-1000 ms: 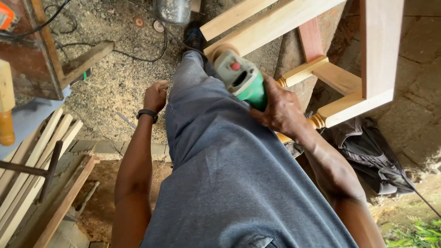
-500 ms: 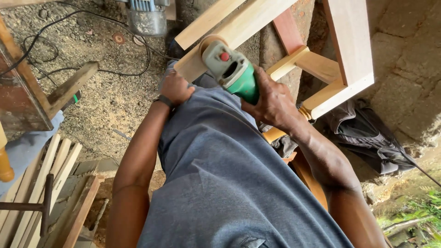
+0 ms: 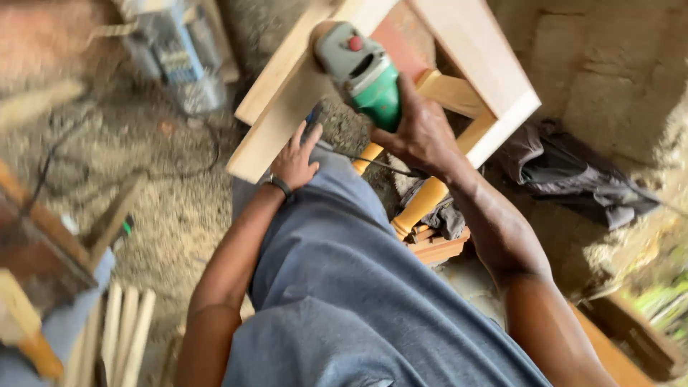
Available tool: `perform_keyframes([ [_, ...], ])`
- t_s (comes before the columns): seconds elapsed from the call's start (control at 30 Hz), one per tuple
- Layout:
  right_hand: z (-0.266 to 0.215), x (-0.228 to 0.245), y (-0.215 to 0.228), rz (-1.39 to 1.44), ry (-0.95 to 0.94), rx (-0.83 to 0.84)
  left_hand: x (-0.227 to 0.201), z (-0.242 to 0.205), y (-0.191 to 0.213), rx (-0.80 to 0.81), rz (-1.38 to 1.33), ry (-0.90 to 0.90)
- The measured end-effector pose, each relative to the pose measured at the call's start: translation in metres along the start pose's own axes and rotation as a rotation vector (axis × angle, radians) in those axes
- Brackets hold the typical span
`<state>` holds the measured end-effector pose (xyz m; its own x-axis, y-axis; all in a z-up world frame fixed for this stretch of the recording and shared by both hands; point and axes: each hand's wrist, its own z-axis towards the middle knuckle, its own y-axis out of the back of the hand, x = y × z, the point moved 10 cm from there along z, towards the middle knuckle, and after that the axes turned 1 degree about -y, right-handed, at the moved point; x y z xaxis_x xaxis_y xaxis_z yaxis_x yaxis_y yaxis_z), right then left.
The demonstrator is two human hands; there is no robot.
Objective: Assembling a wooden chair frame by hammering nails and then smoothing the joints with an angle grinder.
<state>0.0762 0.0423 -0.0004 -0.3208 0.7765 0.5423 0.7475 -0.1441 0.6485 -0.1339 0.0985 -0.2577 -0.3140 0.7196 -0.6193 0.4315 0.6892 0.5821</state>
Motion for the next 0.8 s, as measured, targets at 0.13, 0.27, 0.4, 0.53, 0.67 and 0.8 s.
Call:
perform_keyframes([
  [0.13,0.007,0.0,0.021,0.159,0.016,-0.06,-0.035,0.016,-0.02,-0.055,0.044,-0.16],
  [0.27,0.017,-0.016,0.037,0.186,-0.061,-0.116,-0.062,0.0,0.012,-0.178,-0.056,-0.279],
  [0.4,0.022,-0.036,0.052,0.205,-0.177,-0.172,-0.071,-0.007,0.025,-0.165,-0.081,-0.3],
  [0.53,0.021,-0.047,0.062,0.241,-0.202,-0.214,-0.073,-0.012,0.034,-0.184,-0.085,-0.324],
  [0.67,0.015,-0.066,0.074,0.29,-0.209,-0.314,-0.076,-0.009,0.039,-0.136,-0.047,-0.313],
  [0.8,0.001,-0.078,0.083,0.3,-0.268,-0.363,-0.084,-0.011,0.047,-0.118,-0.055,-0.353],
])
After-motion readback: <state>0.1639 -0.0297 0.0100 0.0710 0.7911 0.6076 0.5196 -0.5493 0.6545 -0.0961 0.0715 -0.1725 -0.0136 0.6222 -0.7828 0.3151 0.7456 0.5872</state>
